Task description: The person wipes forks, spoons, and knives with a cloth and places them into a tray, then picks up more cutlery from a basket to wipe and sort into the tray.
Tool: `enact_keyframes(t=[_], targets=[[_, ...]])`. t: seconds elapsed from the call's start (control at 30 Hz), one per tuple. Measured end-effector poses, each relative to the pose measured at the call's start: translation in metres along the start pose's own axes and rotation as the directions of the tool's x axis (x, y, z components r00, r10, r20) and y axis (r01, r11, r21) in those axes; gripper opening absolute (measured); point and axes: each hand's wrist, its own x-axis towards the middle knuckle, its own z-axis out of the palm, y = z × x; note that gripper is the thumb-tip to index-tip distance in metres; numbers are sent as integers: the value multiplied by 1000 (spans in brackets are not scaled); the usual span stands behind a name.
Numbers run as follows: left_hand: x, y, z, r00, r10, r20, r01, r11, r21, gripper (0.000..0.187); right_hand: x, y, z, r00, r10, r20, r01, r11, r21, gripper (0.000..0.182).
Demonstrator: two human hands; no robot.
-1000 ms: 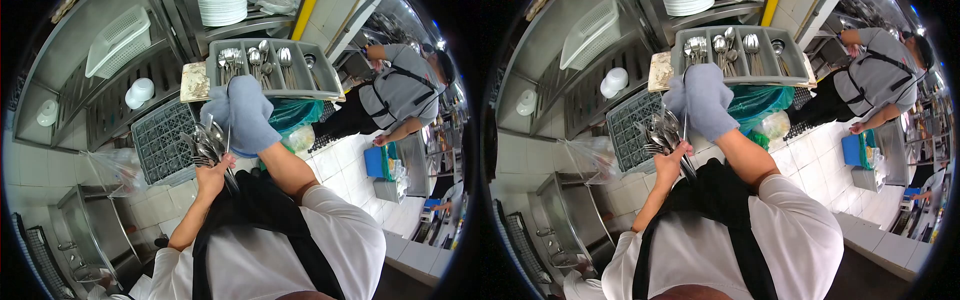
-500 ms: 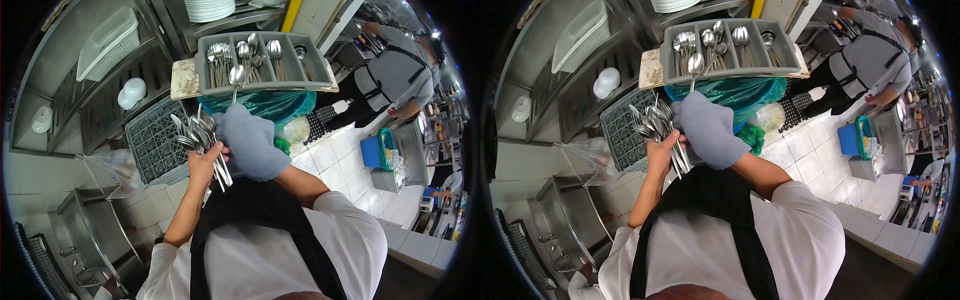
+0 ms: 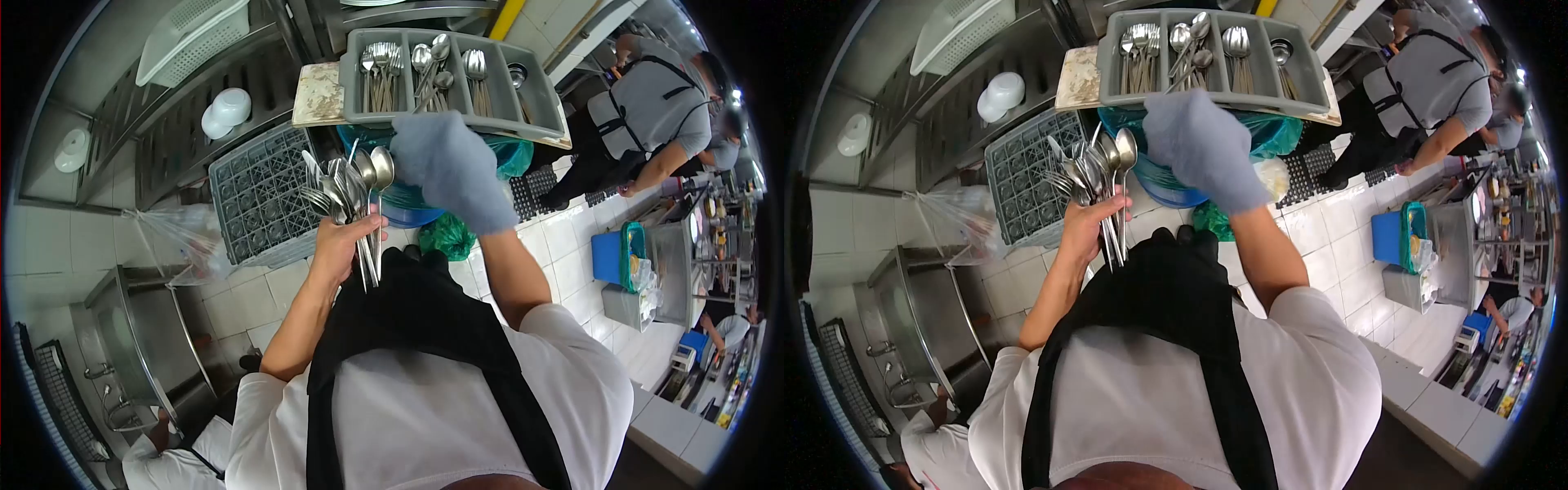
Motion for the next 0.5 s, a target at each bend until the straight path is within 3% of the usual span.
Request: enact_keyframes(t=[0.03, 0.07, 0.1, 0.17, 0.23, 0.27, 0.33, 0.37, 0.43, 0.5], targets=[[2, 0, 1, 998, 64, -12, -63, 997, 32, 24, -3, -10, -5, 1000, -7, 0, 7, 1000, 4, 41], [4, 0, 2, 992, 126, -17, -125, 990, 66, 24, -12, -32, -19, 980, 190, -57, -171, 954, 245, 45], [4, 1, 3, 992, 126, -17, -125, 990, 69, 24, -20, -51, -28, 918, 392, -65, -316, 820, 477, 49], [4, 2, 7, 991, 128, -35, -125, 990, 71, 22, -26, -68, -22, 944, 328, 30, -319, 888, 333, 60], [6, -1, 13, 985, 168, -42, -166, 984, 63, 21, -23, -70, -19, 987, 146, 66, -154, 980, 127, 46], [5, -2, 15, 979, 194, -65, -190, 980, 59, 20, -23, -65, -8, 986, 151, 65, -158, 979, 126, 46], [3, -5, 16, 976, 208, -61, -202, 976, 82, 20, -24, -52, 19, 991, -85, -104, 113, 946, 303, 22], [2, -4, 17, 976, 207, -61, -202, 976, 82, 20, -21, -53, 20, 991, -85, -103, 113, 946, 304, 22], [-2, -3, 22, 989, 134, -60, -132, 991, 38, 22, -13, -58, 22, 975, 199, -104, -135, 891, 434, 21], [-2, -4, 24, 988, 152, -38, -153, 988, -5, 17, 1, -55, 21, 944, 321, -82, -256, 863, 435, 19]])
